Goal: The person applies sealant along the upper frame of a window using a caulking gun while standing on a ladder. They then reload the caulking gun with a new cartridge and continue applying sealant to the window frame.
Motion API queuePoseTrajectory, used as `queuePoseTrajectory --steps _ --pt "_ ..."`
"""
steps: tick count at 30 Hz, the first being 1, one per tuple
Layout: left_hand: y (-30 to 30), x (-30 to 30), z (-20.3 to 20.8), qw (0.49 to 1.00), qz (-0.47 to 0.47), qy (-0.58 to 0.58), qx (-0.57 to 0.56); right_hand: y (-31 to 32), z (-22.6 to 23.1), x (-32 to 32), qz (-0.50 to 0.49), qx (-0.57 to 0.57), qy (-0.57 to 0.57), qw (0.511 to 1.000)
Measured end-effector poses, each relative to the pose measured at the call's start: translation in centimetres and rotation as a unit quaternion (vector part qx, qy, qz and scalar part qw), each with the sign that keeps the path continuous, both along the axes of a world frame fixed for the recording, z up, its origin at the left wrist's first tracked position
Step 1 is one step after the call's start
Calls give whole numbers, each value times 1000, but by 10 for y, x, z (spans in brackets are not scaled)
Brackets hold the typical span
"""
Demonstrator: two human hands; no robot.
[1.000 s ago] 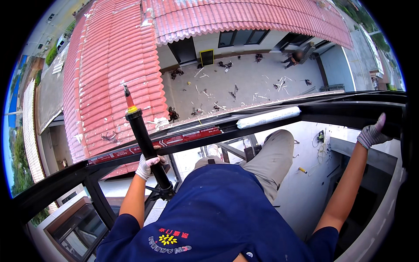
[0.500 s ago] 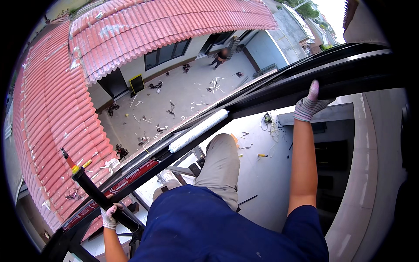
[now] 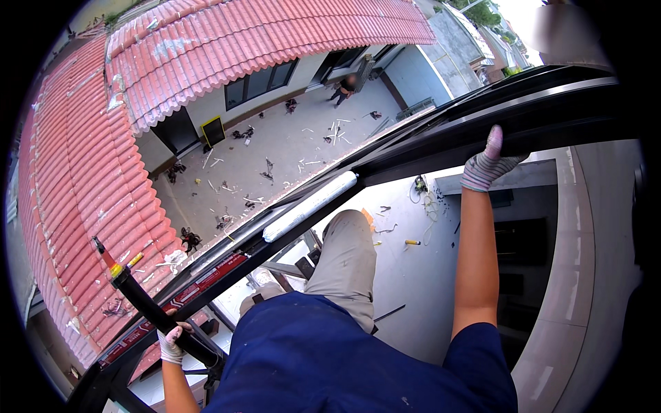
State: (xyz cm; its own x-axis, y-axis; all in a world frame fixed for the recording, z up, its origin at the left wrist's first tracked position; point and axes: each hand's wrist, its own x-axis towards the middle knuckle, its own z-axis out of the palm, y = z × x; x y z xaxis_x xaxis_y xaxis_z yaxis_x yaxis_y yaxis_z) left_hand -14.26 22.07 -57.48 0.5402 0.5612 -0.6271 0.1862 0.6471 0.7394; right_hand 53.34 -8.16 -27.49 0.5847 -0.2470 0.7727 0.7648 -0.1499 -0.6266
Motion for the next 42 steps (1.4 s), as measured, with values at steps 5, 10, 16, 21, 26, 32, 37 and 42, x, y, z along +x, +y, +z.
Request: queuePoseTrajectory --steps 5,10,16,21,26,32,37,42 --pt "-1 -2 -3 1000 3 -1 3 -3 -1 4 -3 -3 -4 1000" --pt "0 -4 -6 1000 3 -5 5 2 1 -2 -9 0 12 1000" --pt "1 -5 -9 1000 1 -12 -6 -3 -1 2 -16 -1 4 1000" --pt "-1 1 1 1000 -1 7 9 -5 -2 1 -11 -26 0 1000" --pt "-2 5 8 1000 1 16 7 -7 -4 4 -15 -44 -4 999" --pt "0 4 5 1000 8 18 -4 -12 -5 10 -12 -25 -31 999" --pt "-2 2 8 1000 6 12 -9 -2 -2 1 -14 -17 -15 1000" --pt "-2 2 1 1000 3 12 1 -5 0 3 -3 -12 -26 1000"
